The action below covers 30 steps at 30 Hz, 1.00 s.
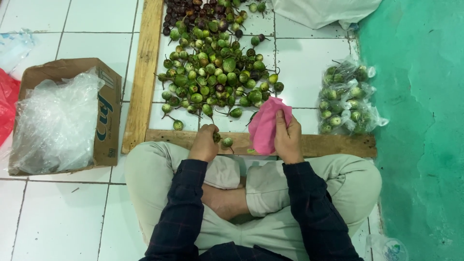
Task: Manually cleaning small green fruits with a cloth and placing them into individual plastic bags while sitting on the floor.
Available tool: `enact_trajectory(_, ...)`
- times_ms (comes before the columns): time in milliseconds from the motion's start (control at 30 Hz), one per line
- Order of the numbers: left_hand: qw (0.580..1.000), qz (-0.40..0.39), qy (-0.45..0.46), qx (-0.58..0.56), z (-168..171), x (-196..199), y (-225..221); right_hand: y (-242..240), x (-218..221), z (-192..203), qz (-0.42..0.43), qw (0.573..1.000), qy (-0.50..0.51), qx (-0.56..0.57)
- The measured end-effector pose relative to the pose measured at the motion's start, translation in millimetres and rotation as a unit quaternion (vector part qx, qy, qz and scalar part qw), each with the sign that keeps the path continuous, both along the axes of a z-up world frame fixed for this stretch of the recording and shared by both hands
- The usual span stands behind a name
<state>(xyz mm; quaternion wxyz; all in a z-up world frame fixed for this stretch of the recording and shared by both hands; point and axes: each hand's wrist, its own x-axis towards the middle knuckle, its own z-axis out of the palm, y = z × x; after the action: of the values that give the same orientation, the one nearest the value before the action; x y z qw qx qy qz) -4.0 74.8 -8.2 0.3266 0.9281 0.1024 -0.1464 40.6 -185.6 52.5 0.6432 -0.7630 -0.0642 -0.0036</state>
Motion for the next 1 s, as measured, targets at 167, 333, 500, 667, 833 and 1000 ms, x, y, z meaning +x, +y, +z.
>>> enact_trajectory(167, 0.997, -0.038, -0.016, 0.065, -5.2, -7.1, -11.3, -7.0, 1.8, -12.4, -0.016, 0.999, 0.019, 0.029)
enact_trajectory(333, 0.988, -0.078, 0.005, 0.134, -5.2, -20.2, -21.1, -11.6, 4.1, 16.4, -0.045, 0.996, 0.039, 0.072)
enact_trajectory(500, 0.996, -0.04, 0.08, 0.021, -4.7, -24.6, -19.1, -19.3, 7.4, 30.9, -0.187, 0.968, 0.133, 0.104)
enact_trajectory(667, 0.993, -0.042, 0.108, 0.029, 15.2, -25.4, -27.0, -24.7, 15.5, 44.1, -0.296, 0.93, 0.19, 0.103)
enact_trajectory(833, 0.991, -0.047, 0.117, 0.037, 41.2, -27.0, -27.3, -26.5, 14.9, 39.4, -0.283, 0.928, 0.145, 0.196)
enact_trajectory(1000, 0.993, -0.035, 0.111, 0.022, 35.7, -27.7, -21.7, -32.0, 15.4, 32.0, -0.27, 0.933, 0.144, 0.189)
